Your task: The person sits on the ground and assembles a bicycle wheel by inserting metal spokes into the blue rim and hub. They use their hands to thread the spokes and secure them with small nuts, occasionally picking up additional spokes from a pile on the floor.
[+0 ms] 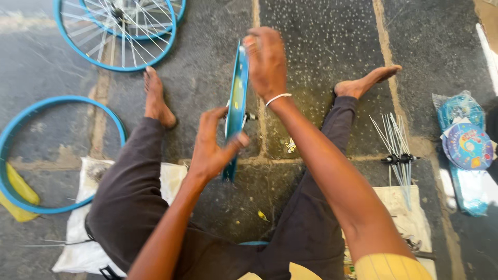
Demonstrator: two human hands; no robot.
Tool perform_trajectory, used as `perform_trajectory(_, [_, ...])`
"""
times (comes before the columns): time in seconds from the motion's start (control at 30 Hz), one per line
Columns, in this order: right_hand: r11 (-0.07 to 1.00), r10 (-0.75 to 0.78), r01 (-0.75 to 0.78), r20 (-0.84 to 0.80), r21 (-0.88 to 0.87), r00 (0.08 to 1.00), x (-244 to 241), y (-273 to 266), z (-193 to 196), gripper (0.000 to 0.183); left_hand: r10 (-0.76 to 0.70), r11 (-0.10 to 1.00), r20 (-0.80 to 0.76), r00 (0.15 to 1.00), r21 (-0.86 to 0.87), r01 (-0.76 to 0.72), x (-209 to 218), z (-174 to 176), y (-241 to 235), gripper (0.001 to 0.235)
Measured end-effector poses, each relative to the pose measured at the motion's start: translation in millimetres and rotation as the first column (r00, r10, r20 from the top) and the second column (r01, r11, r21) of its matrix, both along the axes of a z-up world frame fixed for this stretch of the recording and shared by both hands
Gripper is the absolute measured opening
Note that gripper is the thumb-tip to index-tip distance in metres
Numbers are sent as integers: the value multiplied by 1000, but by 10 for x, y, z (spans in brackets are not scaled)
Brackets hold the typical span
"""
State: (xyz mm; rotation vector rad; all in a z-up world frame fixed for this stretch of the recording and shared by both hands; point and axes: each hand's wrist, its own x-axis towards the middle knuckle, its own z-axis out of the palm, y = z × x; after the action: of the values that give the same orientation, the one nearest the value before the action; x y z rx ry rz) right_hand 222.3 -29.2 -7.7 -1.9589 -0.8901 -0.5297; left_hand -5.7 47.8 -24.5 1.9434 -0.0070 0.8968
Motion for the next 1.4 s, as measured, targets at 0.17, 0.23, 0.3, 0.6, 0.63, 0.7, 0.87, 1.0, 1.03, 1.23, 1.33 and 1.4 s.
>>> perform_trajectory(0.17, [939,-299,178,-441,-295,846,582,-792,-1268,29,-69,971,-327,942,-237,-12,127,122,26,58])
perform_trajectory(0.23, [839,-309,72,-365,-539,878,487,-1262,-1908,25,-41,957,-332,943,-285,-59,228,145,94,58])
perform_trajectory(0.3, [732,-277,-63,-381,-678,882,297,-1699,-2372,21,-115,976,-423,899,-217,23,309,156,167,55])
perform_trajectory(0.6, [378,-71,-163,-204,-911,976,-100,-1886,-2969,31,-20,953,-599,801,-254,-165,488,202,-163,37])
perform_trajectory(0.63, [317,-79,-172,-207,-933,975,-105,-1853,-2994,32,-2,936,-601,799,-283,-210,457,230,-225,36])
perform_trajectory(0.7, [270,-81,-155,-182,-950,980,-74,-1812,-3073,30,-27,903,-527,849,-378,-206,414,255,-316,32])
perform_trajectory(0.87, [612,-262,-75,-291,-787,920,172,-1614,-2890,19,-82,885,-457,886,-442,-146,365,338,-368,27])
perform_trajectory(1.0, [945,309,27,-915,327,259,281,-1297,-1428,10,-105,900,-559,823,-405,-161,317,330,-444,26])
perform_trajectory(1.03, [915,401,-96,-861,391,314,166,-1282,-903,11,-108,906,-578,809,-393,-159,312,322,-462,27])
perform_trajectory(1.23, [826,391,-546,-557,-139,733,-858,-927,819,23,-113,912,-379,918,-406,-55,222,241,-491,30])
perform_trajectory(1.33, [789,366,-576,-590,-213,720,-969,-806,898,34,-145,888,-402,904,-456,-60,204,216,-511,25])
perform_trajectory(1.4, [780,353,-588,-624,-215,697,-967,-762,849,36,-130,874,-319,939,-485,-43,193,208,-512,26])
